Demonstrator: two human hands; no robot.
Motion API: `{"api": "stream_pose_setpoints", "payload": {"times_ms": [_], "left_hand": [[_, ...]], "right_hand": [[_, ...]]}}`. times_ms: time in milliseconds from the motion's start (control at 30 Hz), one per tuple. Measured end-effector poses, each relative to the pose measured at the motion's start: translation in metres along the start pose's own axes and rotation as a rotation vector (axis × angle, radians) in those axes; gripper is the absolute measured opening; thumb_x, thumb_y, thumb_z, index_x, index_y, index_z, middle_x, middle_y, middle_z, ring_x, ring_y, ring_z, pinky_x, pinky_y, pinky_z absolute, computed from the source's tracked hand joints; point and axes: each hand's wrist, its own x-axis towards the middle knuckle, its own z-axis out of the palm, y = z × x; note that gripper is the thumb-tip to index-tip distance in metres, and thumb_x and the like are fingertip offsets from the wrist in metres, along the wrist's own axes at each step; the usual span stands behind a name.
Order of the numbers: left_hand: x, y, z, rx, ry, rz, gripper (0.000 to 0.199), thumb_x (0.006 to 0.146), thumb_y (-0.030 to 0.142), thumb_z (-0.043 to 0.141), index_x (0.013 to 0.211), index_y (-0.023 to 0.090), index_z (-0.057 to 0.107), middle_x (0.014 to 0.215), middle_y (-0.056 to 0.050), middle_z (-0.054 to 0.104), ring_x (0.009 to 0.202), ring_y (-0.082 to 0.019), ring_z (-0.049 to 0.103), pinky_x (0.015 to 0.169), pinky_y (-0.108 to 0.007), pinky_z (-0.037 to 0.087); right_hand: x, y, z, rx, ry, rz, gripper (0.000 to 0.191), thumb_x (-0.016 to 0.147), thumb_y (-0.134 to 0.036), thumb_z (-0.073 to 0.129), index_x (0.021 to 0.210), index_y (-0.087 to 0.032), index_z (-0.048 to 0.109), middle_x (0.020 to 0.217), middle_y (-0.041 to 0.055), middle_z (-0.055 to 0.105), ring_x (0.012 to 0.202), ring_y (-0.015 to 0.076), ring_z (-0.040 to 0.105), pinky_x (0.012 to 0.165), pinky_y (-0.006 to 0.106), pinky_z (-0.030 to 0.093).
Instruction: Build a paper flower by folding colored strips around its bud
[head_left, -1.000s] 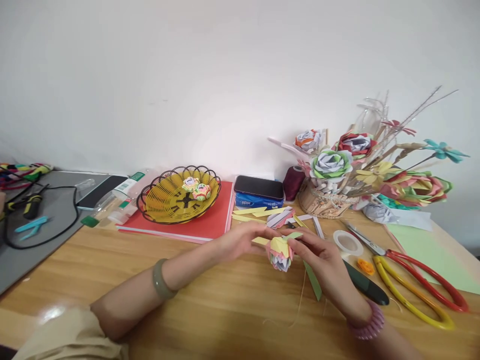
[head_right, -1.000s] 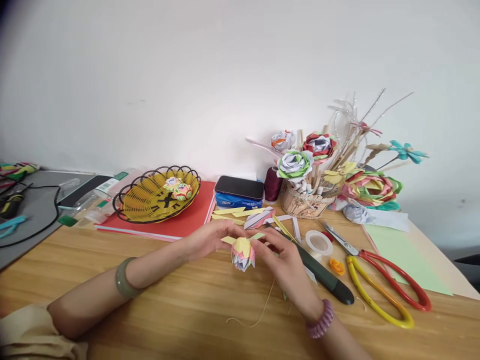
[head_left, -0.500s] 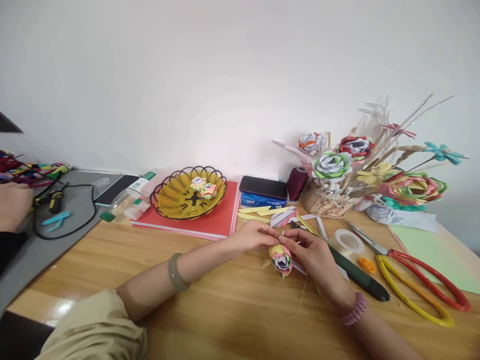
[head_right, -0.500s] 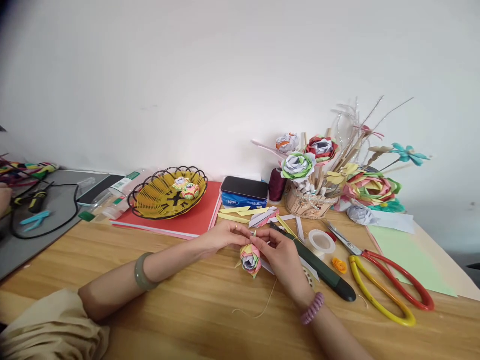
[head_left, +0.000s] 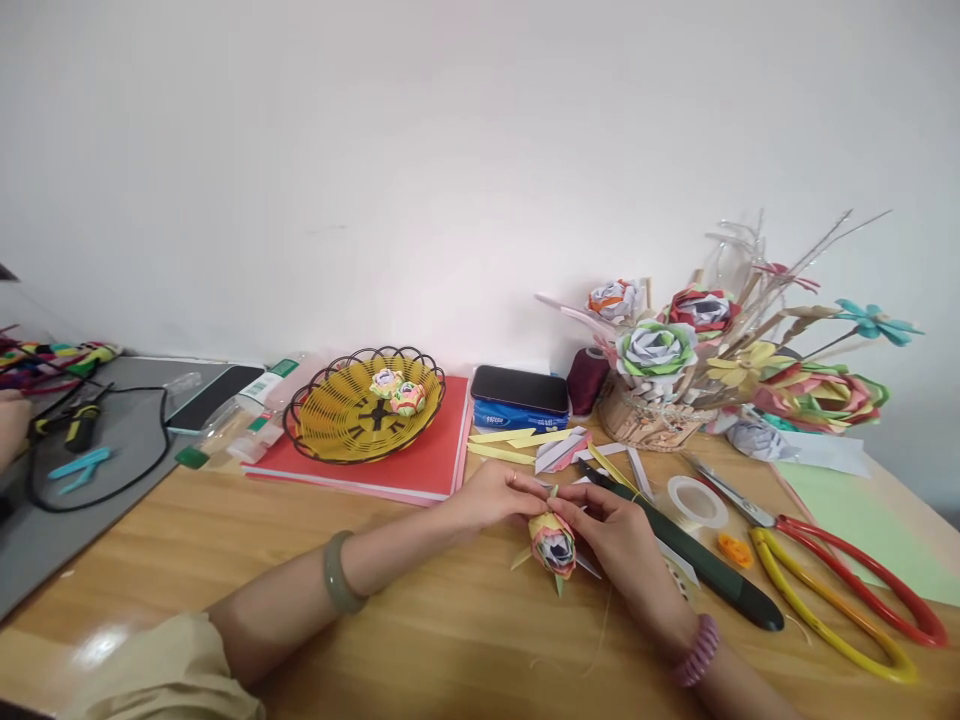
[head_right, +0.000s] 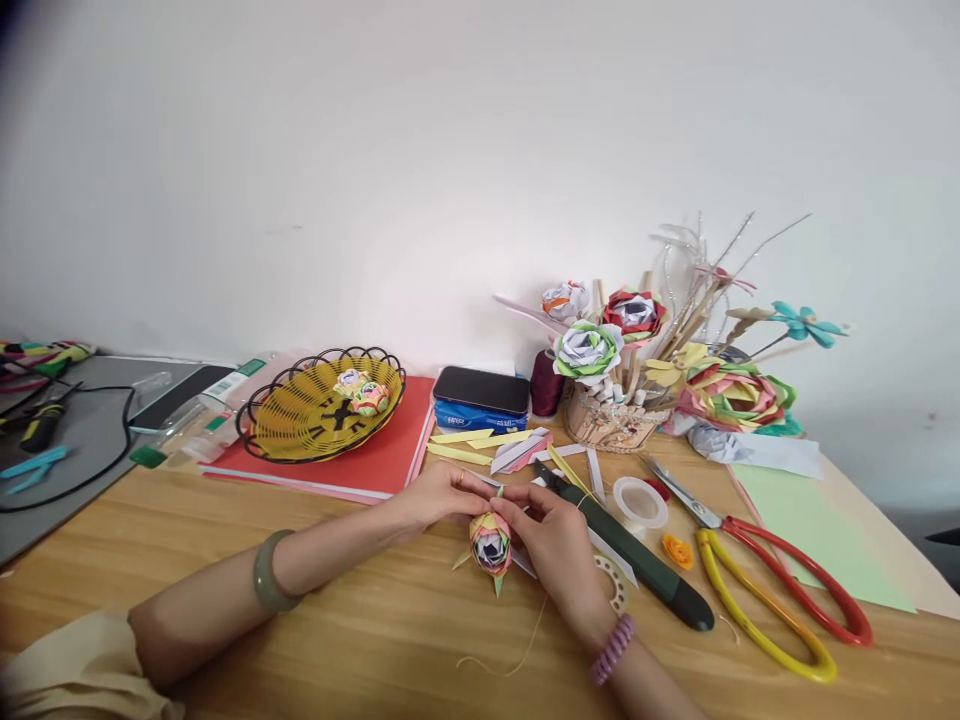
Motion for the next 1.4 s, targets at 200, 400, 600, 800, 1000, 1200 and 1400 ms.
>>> {"api": "stream_pose_setpoints", "payload": {"times_ms": [200,400,600,800,1000,1200,1400], "left_hand": [[-0.001,-0.001,-0.002,-0.007,0.016,0.025,0.026,0.049,0.028,0.076,0.066,0.012,0.065,0.062,0.002,0.062,0.061,-0.01,0.053,0.068,-0.026,0.041],[-0.011,0.011,-0.002,-0.045,-0.142,0.027,0.034,0.046,0.034,0.079,0.063,0.01,0.06,0.061,0.002,0.059,0.058,-0.007,0.05,0.064,-0.023,0.038],[-0.016,0.015,-0.001,-0.021,-0.212,0.056,0.038,0.048,0.039,0.078,0.063,0.011,0.057,0.061,0.003,0.056,0.059,-0.007,0.047,0.062,-0.022,0.035],[-0.015,0.012,-0.004,-0.032,-0.227,0.022,0.037,0.047,0.037,0.078,0.065,0.011,0.059,0.062,0.003,0.055,0.059,-0.006,0.047,0.061,-0.022,0.034],[-0.013,0.01,-0.006,-0.099,-0.227,-0.052,0.033,0.045,0.03,0.08,0.065,0.011,0.062,0.062,0.003,0.058,0.057,-0.006,0.048,0.059,-0.021,0.035],[-0.01,0.01,-0.003,-0.081,-0.155,-0.045,0.03,0.044,0.026,0.08,0.061,0.011,0.06,0.059,0.003,0.058,0.054,-0.005,0.048,0.057,-0.021,0.035],[-0.008,0.013,-0.006,-0.106,-0.156,-0.114,0.032,0.041,0.025,0.08,0.063,0.011,0.062,0.059,0.003,0.059,0.056,-0.006,0.05,0.062,-0.022,0.038]], "right_hand": [[0.0,-0.002,-0.003,0.009,-0.023,0.001,0.032,0.06,-0.046,0.071,0.068,-0.016,0.062,0.06,-0.0009,0.059,0.053,0.013,0.051,0.048,0.024,0.04],[-0.005,-0.01,-0.011,0.218,-0.264,0.033,0.025,0.069,-0.039,0.068,0.066,-0.016,0.058,0.059,-0.0029,0.055,0.053,0.0094,0.048,0.052,0.022,0.039],[-0.007,-0.016,-0.017,0.209,-0.411,0.032,0.02,0.066,-0.033,0.072,0.073,-0.017,0.062,0.071,-0.0006,0.061,0.065,0.0127,0.055,0.064,0.025,0.043],[-0.006,-0.015,-0.017,0.142,-0.385,0.049,0.024,0.064,-0.037,0.071,0.068,-0.016,0.061,0.067,0.0001,0.061,0.062,0.0134,0.055,0.061,0.026,0.043],[-0.005,-0.016,-0.015,0.126,-0.377,0.061,0.024,0.064,-0.037,0.071,0.068,-0.016,0.061,0.065,-0.0005,0.06,0.061,0.0127,0.053,0.06,0.025,0.041],[-0.002,-0.013,-0.013,0.164,-0.37,0.079,0.024,0.064,-0.035,0.072,0.07,-0.016,0.06,0.068,-0.0013,0.059,0.064,0.0125,0.054,0.062,0.025,0.042],[-0.002,-0.01,-0.013,0.179,-0.346,0.083,0.024,0.065,-0.036,0.071,0.069,-0.016,0.059,0.067,-0.0007,0.06,0.063,0.0126,0.054,0.062,0.025,0.042]]}}
